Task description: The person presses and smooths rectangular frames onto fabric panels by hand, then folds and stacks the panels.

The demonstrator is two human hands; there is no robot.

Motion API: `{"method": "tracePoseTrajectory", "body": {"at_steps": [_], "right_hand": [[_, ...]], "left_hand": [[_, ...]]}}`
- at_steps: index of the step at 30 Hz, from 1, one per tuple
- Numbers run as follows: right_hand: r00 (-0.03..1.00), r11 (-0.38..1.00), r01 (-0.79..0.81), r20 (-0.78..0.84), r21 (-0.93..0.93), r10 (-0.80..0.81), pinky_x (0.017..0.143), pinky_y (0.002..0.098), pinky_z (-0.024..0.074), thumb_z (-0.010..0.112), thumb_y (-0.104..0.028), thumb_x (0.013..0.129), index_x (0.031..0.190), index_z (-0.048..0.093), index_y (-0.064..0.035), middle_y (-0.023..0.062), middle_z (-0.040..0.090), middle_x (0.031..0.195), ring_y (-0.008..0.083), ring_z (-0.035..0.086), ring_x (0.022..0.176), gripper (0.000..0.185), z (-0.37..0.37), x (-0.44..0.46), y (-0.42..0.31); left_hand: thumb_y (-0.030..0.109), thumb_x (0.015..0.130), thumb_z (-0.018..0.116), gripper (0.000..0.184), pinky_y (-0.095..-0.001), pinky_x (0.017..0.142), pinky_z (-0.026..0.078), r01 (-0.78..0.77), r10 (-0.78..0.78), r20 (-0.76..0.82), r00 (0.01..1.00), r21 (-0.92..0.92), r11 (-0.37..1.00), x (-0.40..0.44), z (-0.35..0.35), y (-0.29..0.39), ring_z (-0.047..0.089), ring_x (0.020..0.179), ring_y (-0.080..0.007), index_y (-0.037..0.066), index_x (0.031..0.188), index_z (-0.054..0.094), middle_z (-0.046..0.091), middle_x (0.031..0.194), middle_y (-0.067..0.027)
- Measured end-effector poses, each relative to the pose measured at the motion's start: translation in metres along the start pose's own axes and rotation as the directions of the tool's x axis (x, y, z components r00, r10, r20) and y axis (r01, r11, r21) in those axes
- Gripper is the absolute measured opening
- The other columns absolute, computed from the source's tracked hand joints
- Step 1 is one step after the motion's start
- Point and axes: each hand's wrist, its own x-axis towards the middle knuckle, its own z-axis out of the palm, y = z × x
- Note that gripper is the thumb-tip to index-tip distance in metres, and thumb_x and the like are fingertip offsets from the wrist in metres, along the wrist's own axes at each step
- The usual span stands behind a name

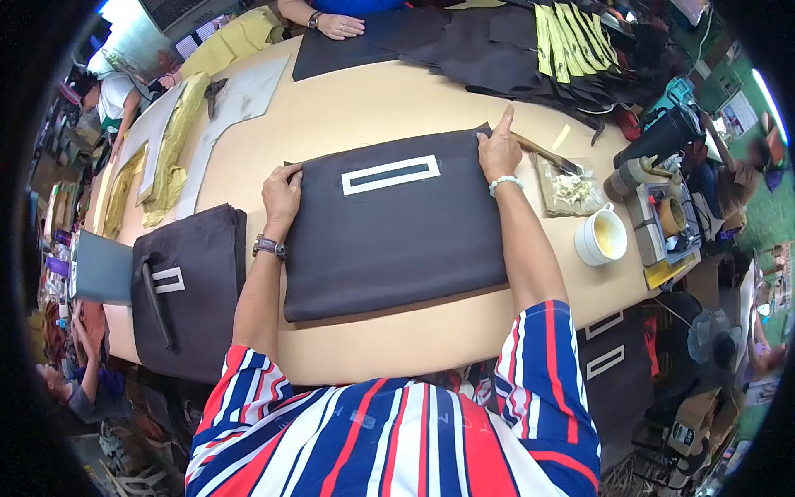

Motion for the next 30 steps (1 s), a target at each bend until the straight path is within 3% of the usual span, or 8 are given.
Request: {"method": "tracePoseTrajectory", "body": {"at_steps": [5,10,12,17,19,23,27,30], "right_hand": [[1.000,0.999,0.003,-0.007,-0.032,-0.003,0.070,0.0457,0.0475,0.067,-0.021,0.077,0.139,0.019,-0.0086,0.0207,0.062,0.080,0.0383,0.061,0.077,0.080,0.002,-0.001,-0.001],[0.998,0.996,0.064,0.001,-0.065,-0.064,0.071,0.0456,0.0479,0.064,-0.019,0.079,0.139,0.017,-0.0045,0.0226,0.063,0.084,0.0375,0.062,0.078,0.077,0.004,-0.006,-0.001],[0.994,0.991,0.100,-0.034,-0.087,-0.103,0.071,0.0455,0.0479,0.063,-0.019,0.080,0.139,0.018,-0.0038,0.0232,0.062,0.089,0.0375,0.062,0.079,0.076,0.009,-0.005,0.003],[0.994,0.989,0.110,-0.015,-0.104,-0.112,0.073,0.0451,0.0479,0.061,-0.019,0.081,0.139,0.018,-0.0022,0.0229,0.062,0.099,0.0371,0.061,0.084,0.074,0.012,-0.004,0.005],[0.987,0.984,0.149,-0.041,-0.098,-0.153,0.074,0.0448,0.0479,0.061,-0.020,0.082,0.139,0.018,-0.0023,0.0220,0.062,0.098,0.0369,0.061,0.084,0.074,0.013,-0.004,0.006],[0.991,0.986,0.136,0.012,-0.097,-0.135,0.076,0.0430,0.0475,0.061,-0.019,0.081,0.140,0.018,-0.0021,0.0208,0.060,0.103,0.0355,0.060,0.089,0.074,0.008,-0.006,0.003],[0.970,0.974,0.225,-0.101,0.026,-0.222,0.087,0.0397,0.0422,0.062,-0.017,0.078,0.137,0.024,0.0006,0.0207,0.046,0.121,0.0340,0.050,0.107,0.073,0.005,-0.008,0.005],[0.857,0.903,0.430,-0.308,-0.011,-0.412,0.096,0.0494,0.0313,0.060,-0.024,0.079,0.135,0.027,0.0045,0.0220,0.043,0.125,0.0378,0.040,0.117,0.070,0.002,-0.036,-0.018]], "left_hand": [[0.007,0.078,0.057,0.014,-0.0391,0.073,0.047,-0.026,0.019,0.066,0.998,0.114,0.993,0.002,0.002,0.002,0.058,0.089,-0.0316,0.003,0.086,0.068,0.059,0.093,-0.0143],[0.002,0.072,0.056,0.038,-0.0454,0.090,0.039,-0.232,0.248,0.055,0.967,0.591,0.772,0.008,-0.005,0.039,0.039,0.119,-0.0358,0.006,0.110,0.059,0.042,0.127,-0.0192],[0.001,0.073,0.054,0.042,-0.0474,0.093,0.036,-0.400,0.455,0.050,0.889,0.567,0.720,-0.005,-0.002,0.079,0.037,0.122,-0.0365,0.006,0.115,0.055,0.038,0.132,-0.0208],[0.026,0.083,0.056,0.047,-0.0534,0.102,0.026,-0.682,0.700,0.238,0.673,-0.166,0.712,-0.111,0.033,0.168,0.030,0.129,-0.0353,0.003,0.123,0.047,0.035,0.137,-0.0198],[0.037,0.090,0.047,0.056,-0.0534,0.105,0.021,-0.634,0.681,0.403,0.612,-0.265,0.727,-0.145,0.038,0.168,0.023,0.133,-0.0345,0.004,0.134,0.036,0.027,0.143,-0.0188],[0.043,0.088,0.048,0.066,-0.0555,0.106,0.013,-0.509,0.461,0.559,0.690,-0.079,0.857,-0.156,-0.009,0.134,0.015,0.136,-0.0351,0.006,0.139,0.029,0.020,0.146,-0.0178],[0.043,0.084,0.055,0.073,-0.0554,0.106,0.011,-0.264,0.123,0.501,0.856,0.220,0.939,-0.177,-0.071,0.068,0.012,0.137,-0.0362,0.008,0.141,0.025,0.018,0.147,-0.0185],[0.042,0.084,0.056,0.074,-0.0557,0.106,0.012,-0.204,0.030,0.495,0.868,0.302,0.931,-0.184,-0.083,0.062,0.013,0.136,-0.0364,0.008,0.141,0.025,0.017,0.147,-0.0184]]}}
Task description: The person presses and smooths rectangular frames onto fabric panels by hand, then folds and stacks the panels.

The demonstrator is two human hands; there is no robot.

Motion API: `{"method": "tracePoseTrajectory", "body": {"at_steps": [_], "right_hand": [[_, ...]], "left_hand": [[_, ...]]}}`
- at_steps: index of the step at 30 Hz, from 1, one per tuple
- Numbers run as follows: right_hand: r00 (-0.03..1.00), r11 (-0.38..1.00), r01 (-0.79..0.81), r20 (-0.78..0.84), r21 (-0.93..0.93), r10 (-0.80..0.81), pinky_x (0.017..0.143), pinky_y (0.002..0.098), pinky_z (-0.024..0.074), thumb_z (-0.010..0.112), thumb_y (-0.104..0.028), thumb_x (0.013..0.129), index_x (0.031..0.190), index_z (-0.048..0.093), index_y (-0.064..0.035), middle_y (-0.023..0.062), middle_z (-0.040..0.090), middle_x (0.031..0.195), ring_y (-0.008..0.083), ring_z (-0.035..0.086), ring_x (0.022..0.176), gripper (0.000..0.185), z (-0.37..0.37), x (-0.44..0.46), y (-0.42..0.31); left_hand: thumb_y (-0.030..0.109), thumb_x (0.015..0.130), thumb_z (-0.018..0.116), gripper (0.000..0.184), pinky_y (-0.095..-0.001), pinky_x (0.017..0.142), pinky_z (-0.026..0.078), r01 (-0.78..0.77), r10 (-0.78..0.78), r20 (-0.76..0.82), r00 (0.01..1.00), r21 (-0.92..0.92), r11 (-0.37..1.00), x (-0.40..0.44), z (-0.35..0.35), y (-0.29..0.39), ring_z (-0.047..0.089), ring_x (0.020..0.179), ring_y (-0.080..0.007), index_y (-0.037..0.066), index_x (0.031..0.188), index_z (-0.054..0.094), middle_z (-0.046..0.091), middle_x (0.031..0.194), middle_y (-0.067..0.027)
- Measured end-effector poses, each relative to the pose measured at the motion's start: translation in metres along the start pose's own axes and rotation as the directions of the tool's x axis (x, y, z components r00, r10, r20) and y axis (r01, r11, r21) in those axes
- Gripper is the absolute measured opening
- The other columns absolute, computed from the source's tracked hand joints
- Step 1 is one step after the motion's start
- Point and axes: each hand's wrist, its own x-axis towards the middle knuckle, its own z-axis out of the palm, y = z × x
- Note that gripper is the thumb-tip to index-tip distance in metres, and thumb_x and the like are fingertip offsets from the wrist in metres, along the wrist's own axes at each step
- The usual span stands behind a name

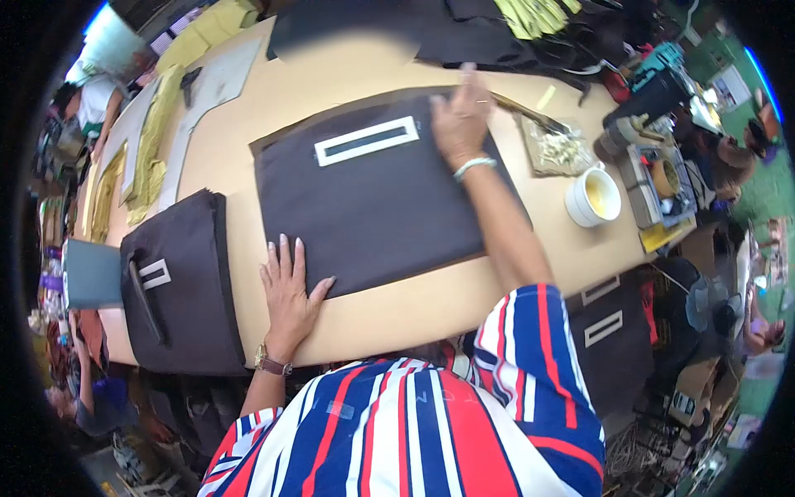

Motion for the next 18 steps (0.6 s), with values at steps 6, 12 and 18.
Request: {"method": "tracePoseTrajectory", "body": {"at_steps": [6,12,18], "right_hand": [[0.823,0.902,0.032,0.500,0.431,-0.269,0.103,0.0613,0.0123,0.046,-0.041,0.088,0.140,0.019,-0.0002,0.0243,0.017,0.144,0.0453,0.012,0.133,0.072,-0.061,-0.137,-0.189],[0.775,0.972,0.135,0.591,0.193,-0.225,0.104,0.0605,0.0123,0.049,-0.045,0.086,0.143,0.014,-0.0063,0.0211,0.014,0.147,0.0431,0.014,0.134,0.077,-0.096,-0.140,-0.104],[0.841,0.991,0.044,0.540,-0.129,0.033,0.103,0.0552,0.0191,0.050,-0.034,0.088,0.142,0.015,-0.0045,0.0225,0.025,0.141,0.0397,0.026,0.129,0.071,-0.141,-0.112,0.029]], "left_hand": [[0.038,0.088,0.048,0.065,-0.0557,0.106,0.011,-0.033,0.032,0.015,0.999,0.010,0.999,-0.001,0.001,-0.002,0.012,0.136,-0.0366,0.008,0.141,0.025,0.017,0.147,-0.0186],[0.027,0.096,0.034,0.049,-0.0530,0.108,0.011,-0.029,0.028,0.037,0.999,0.040,0.999,-0.005,-0.002,-0.010,0.013,0.137,-0.0346,0.010,0.141,0.026,0.019,0.148,-0.0137],[0.029,0.092,0.044,0.048,-0.0468,0.105,0.022,-0.098,0.099,-0.026,0.995,0.056,0.994,-0.005,-0.012,-0.015,0.027,0.130,-0.0356,0.007,0.135,0.037,0.031,0.141,-0.0166]]}}
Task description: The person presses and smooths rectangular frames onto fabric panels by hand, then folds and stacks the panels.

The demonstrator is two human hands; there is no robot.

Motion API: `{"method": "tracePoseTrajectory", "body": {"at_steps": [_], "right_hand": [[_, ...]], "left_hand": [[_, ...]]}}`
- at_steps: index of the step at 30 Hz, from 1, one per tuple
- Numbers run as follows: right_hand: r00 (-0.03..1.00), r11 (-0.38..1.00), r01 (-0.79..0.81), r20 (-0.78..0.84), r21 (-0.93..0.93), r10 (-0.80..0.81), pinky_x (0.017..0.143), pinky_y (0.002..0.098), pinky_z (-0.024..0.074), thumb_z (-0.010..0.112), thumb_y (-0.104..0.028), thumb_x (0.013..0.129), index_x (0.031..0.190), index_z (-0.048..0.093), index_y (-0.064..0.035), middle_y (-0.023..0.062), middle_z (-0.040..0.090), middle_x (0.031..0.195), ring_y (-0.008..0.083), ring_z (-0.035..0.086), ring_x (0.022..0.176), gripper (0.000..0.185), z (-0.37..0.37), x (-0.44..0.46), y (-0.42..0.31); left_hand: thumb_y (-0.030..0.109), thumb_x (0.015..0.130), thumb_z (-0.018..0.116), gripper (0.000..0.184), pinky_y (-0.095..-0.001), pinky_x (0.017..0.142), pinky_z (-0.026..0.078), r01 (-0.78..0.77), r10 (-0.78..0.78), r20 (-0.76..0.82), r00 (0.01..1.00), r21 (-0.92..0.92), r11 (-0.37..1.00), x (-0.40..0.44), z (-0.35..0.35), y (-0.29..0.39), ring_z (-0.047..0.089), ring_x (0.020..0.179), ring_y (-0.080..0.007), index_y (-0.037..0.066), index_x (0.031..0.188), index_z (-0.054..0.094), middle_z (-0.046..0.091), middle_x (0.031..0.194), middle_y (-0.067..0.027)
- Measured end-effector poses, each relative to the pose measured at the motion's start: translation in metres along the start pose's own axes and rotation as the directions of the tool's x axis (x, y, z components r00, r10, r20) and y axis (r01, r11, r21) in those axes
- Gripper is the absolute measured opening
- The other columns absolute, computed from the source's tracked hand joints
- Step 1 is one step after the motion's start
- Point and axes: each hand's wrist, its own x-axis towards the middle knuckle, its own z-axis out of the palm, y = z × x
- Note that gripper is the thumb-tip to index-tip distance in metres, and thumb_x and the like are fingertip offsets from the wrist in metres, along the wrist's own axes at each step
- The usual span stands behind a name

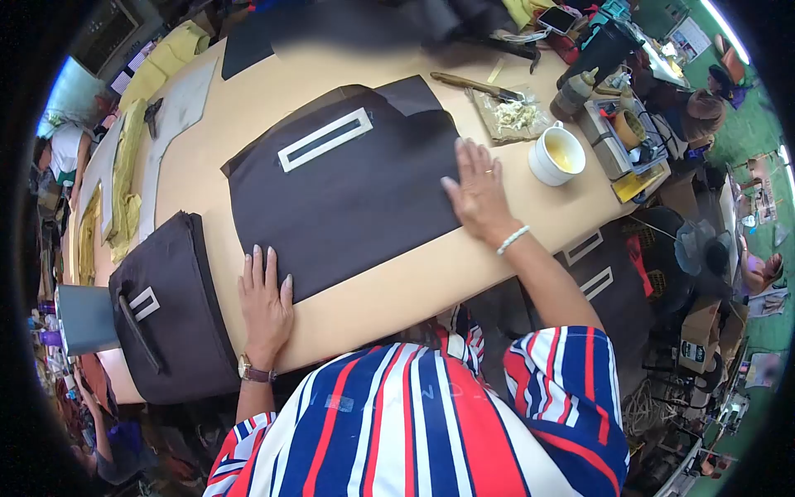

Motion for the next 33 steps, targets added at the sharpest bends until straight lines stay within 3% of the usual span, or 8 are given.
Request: {"method": "tracePoseTrajectory", "body": {"at_steps": [10,14,17,20,27,30,31,33], "right_hand": [[0.904,0.940,-0.222,-0.306,0.258,0.297,0.090,0.0408,0.0402,0.066,-0.032,0.077,0.138,0.015,0.0071,0.0261,0.053,0.113,0.0370,0.052,0.103,0.089,0.008,0.078,-0.021],[0.859,0.904,-0.419,-0.283,0.091,0.427,0.089,0.0426,0.0419,0.071,-0.024,0.071,0.136,0.013,0.0074,0.0280,0.052,0.115,0.0392,0.054,0.101,0.093,0.035,0.124,-0.022],[0.813,0.771,-0.576,0.089,0.271,0.575,0.083,0.0434,0.0459,0.071,-0.017,0.070,0.135,0.018,0.0049,0.0278,0.050,0.116,0.0401,0.056,0.097,0.087,0.026,0.150,-0.030],[0.805,0.775,-0.557,-0.034,0.297,0.592,0.081,0.0438,0.0476,0.070,-0.012,0.069,0.134,0.018,0.0043,0.0269,0.055,0.107,0.0388,0.059,0.092,0.084,0.021,0.148,-0.037],[0.736,0.686,-0.583,-0.075,0.435,0.673,0.085,0.0435,0.0459,0.073,-0.019,0.070,0.135,0.019,0.0011,0.0297,0.058,0.101,0.0411,0.058,0.095,0.087,0.011,0.123,-0.029],[0.815,0.770,-0.423,-0.171,0.477,0.553,0.081,0.0437,0.0468,0.071,-0.015,0.071,0.133,0.023,0.0019,0.0298,0.060,0.092,0.0431,0.059,0.089,0.081,0.032,0.124,-0.015],[0.821,0.752,-0.389,-0.170,0.532,0.545,0.082,0.0428,0.0470,0.070,-0.012,0.071,0.132,0.025,0.0019,0.0280,0.061,0.094,0.0435,0.059,0.090,0.077,0.019,0.124,-0.022],[0.838,0.784,-0.221,-0.298,0.579,0.457,0.084,0.0412,0.0467,0.069,-0.009,0.073,0.131,0.028,0.0032,0.0296,0.057,0.107,0.0431,0.057,0.096,0.073,0.009,0.119,-0.023]], "left_hand": [[0.040,0.075,0.068,0.054,-0.0436,0.081,0.045,0.418,-0.450,-0.251,0.857,-0.172,0.892,0.137,-0.010,-0.037,0.054,0.099,-0.0352,-0.003,0.105,0.058,0.057,0.102,-0.0191],[0.034,0.067,0.076,0.052,-0.0423,0.082,0.046,0.496,-0.529,-0.228,0.817,-0.189,0.848,0.163,0.000,-0.047,0.055,0.098,-0.0353,-0.003,0.099,0.060,0.059,0.101,-0.0188],[0.032,0.064,0.078,0.060,-0.0408,0.083,0.046,0.502,-0.563,-0.128,0.816,-0.324,0.802,0.176,0.003,-0.055,0.058,0.097,-0.0370,-0.003,0.106,0.056,0.061,0.099,-0.0220],[0.029,0.062,0.080,0.076,-0.0397,0.086,0.046,0.545,-0.601,-0.076,0.796,-0.341,0.766,0.180,-0.006,-0.056,0.059,0.097,-0.0388,-0.003,0.121,0.044,0.061,0.099,-0.0266],[0.008,0.070,0.070,0.081,-0.0379,0.089,0.044,0.208,-0.464,-0.176,0.868,-0.720,0.662,0.177,0.023,-0.077,0.058,0.102,-0.0357,-0.003,0.137,0.024,0.058,0.108,-0.0298],[-0.003,0.074,0.060,0.071,-0.0327,0.089,0.043,-0.017,-0.358,-0.138,0.923,-0.947,0.322,0.172,0.020,-0.080,0.059,0.100,-0.0263,0.000,0.138,0.029,0.060,0.110,-0.0220],[-0.006,0.076,0.055,0.056,-0.0262,0.086,0.042,-0.181,-0.270,-0.356,0.895,-0.842,0.509,0.175,0.022,-0.083,0.058,0.095,-0.0174,0.002,0.131,0.044,0.061,0.109,-0.0131],[-0.004,0.078,0.053,0.042,-0.0218,0.086,0.041,-0.005,-0.208,-0.097,0.973,-0.914,0.405,0.156,-0.006,-0.084,0.057,0.092,-0.0129,-0.002,0.119,0.056,0.061,0.108,-0.0084]]}}
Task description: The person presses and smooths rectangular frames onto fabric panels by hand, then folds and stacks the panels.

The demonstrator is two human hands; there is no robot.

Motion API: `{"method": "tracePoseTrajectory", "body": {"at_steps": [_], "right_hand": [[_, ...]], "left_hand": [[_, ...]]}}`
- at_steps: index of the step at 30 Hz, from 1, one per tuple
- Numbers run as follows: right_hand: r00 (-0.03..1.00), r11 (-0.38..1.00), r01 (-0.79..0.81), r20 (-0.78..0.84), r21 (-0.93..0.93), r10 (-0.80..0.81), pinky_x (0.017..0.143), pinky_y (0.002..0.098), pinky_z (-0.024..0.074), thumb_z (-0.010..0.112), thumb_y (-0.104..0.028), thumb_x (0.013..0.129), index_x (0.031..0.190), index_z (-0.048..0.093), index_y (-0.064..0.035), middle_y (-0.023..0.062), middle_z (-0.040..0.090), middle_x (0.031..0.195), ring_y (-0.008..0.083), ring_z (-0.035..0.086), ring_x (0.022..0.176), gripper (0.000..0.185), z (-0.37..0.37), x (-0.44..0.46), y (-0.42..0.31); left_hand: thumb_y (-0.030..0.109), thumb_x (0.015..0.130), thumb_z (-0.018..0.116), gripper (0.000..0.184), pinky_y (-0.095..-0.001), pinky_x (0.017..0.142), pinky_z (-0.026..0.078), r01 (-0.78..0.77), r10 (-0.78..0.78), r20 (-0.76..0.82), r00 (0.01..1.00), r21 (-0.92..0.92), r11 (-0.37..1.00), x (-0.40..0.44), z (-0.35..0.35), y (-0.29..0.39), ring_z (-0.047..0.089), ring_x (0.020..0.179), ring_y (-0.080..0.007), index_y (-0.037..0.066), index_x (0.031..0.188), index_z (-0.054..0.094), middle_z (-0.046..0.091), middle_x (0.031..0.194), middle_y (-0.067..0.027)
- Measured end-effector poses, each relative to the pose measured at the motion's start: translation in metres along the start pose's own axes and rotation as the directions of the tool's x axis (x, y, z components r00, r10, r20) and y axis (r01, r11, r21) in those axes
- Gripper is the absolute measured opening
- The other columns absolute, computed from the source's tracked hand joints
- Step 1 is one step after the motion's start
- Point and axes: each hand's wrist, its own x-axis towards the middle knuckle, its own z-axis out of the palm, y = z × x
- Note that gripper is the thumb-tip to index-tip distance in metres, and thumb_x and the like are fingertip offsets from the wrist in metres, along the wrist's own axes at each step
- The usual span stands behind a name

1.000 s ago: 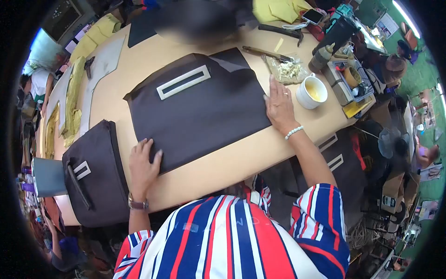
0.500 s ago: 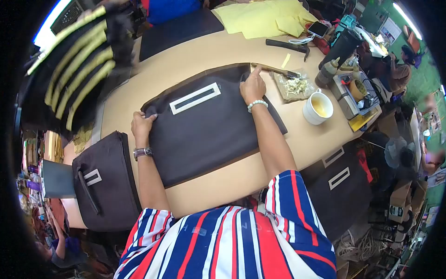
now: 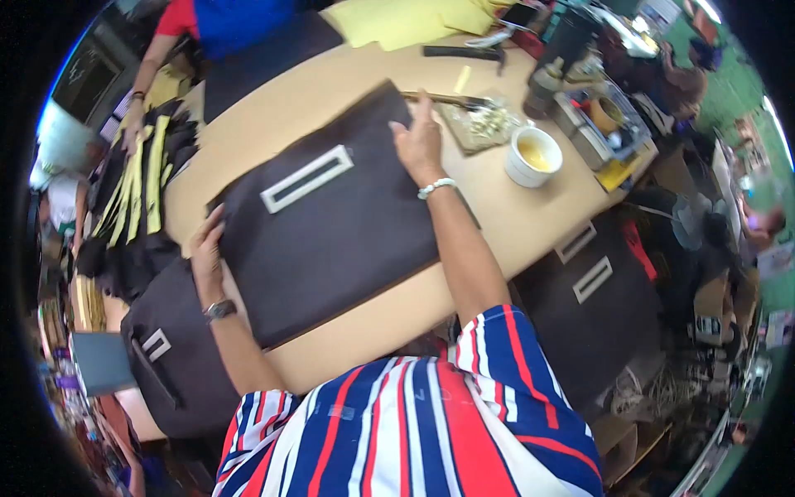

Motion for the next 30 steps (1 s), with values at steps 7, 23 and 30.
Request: {"method": "tracePoseTrajectory", "body": {"at_steps": [7,23,30], "right_hand": [[0.992,0.636,-0.081,0.001,0.768,0.125,0.093,0.0278,0.0413,0.059,0.001,0.081,0.134,0.028,0.0062,0.0181,0.047,0.126,0.0177,0.052,0.108,0.062,-0.136,-0.053,-0.024],[0.582,0.585,-0.787,-0.079,0.197,0.809,0.096,0.0313,0.0387,0.066,-0.004,0.069,0.131,0.040,0.0011,0.0120,0.049,0.125,0.0200,0.049,0.112,0.067,-0.569,-0.281,0.130],[0.682,0.586,-0.702,-0.145,-0.404,0.717,0.093,0.0322,0.0413,0.065,-0.003,0.065,0.128,0.042,0.0006,0.0131,0.051,0.122,0.0238,0.050,0.112,0.067,-0.640,-0.243,0.221]], "left_hand": [[-0.003,0.081,0.047,0.034,-0.0254,0.091,0.043,0.044,0.009,0.152,0.988,-0.343,0.938,-0.051,-0.010,0.061,0.058,0.098,-0.0166,-0.009,0.113,0.056,0.060,0.109,-0.0160],[0.000,0.080,0.056,0.038,-0.0261,0.076,0.046,0.215,0.253,0.930,-0.266,-0.198,0.956,-0.210,0.336,0.134,0.057,0.087,-0.0147,0.006,0.116,0.059,0.061,0.101,-0.0129],[0.006,0.087,0.055,0.030,-0.0222,0.074,0.045,0.560,0.017,0.994,-0.108,0.047,0.827,-0.310,0.389,0.089,0.053,0.078,-0.0056,0.007,0.117,0.060,0.063,0.095,-0.0012]]}}
